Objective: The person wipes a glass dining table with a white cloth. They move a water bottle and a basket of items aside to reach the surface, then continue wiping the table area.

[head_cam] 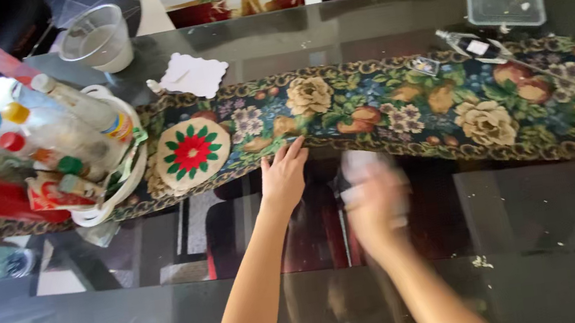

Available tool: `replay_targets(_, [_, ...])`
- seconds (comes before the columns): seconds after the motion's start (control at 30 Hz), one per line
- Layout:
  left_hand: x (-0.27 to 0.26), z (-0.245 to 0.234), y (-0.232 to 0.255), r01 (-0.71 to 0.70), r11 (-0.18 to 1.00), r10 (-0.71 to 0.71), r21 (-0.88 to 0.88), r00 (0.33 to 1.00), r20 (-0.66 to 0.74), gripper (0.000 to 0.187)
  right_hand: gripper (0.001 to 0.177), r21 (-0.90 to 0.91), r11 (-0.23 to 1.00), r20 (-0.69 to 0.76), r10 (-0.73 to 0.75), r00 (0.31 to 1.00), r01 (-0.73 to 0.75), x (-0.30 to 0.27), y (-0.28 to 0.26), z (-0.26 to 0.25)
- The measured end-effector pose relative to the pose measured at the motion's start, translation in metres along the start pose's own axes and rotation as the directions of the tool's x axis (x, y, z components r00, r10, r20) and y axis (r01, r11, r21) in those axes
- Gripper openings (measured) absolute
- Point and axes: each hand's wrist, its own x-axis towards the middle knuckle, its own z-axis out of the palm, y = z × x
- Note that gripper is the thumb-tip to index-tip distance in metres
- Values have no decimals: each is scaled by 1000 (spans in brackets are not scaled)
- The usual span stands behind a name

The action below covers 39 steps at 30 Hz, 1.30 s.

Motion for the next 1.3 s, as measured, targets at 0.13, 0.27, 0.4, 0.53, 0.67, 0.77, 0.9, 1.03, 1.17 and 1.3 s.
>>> replay_targets(0.13, [-10, 5, 0, 13, 1000, -14, 22, 999, 45, 52, 35, -6, 983, 309, -174, 935, 185, -86, -72, 125])
replay_targets(0.27, [-23, 22, -5, 32, 999, -34, 40, 998, 57, 62, 45, -424, 892, 476, 73, 876, 156, -77, -56, 132])
replay_targets(0.4, [-23, 28, -8, 45, 999, -45, 9, 998, 34, 64, 44, -541, 764, 293, -219, 931, 350, -13, -5, 24])
replay_targets(0.53, [-16, 46, 21, -1, 1000, -1, 31, 997, 84, 63, 18, -727, 630, 112, -283, 953, 273, 53, 57, -83])
replay_targets(0.67, [2, 85, 68, -115, 992, 115, 51, 993, 4, 56, 26, -819, 561, 27, -170, 985, 119, 85, 79, -116])
replay_targets(0.77, [23, 110, 104, -177, 980, 182, 96, 982, -45, 57, 36, -410, 852, 116, -304, 946, 324, 49, 59, -73])
replay_targets(0.9, [24, 112, 134, -213, 973, 211, 92, 977, 33, 58, 42, -366, 638, 286, -616, 734, 677, 40, 52, -43])
replay_targets(1.03, [35, 103, 169, -239, 971, 239, 2, 970, -53, 55, 28, -459, 762, 304, -349, 886, 457, 64, 86, -102])
replay_targets(1.17, [40, 121, 209, -274, 961, 274, 26, 961, -33, 50, 46, -632, 702, 90, -355, 930, 330, 74, 135, -189])
replay_targets(1.3, [38, 136, 234, -293, 956, 293, 7, 954, -64, 53, 55, -809, 567, 21, -240, 970, 158, 81, 162, -234])
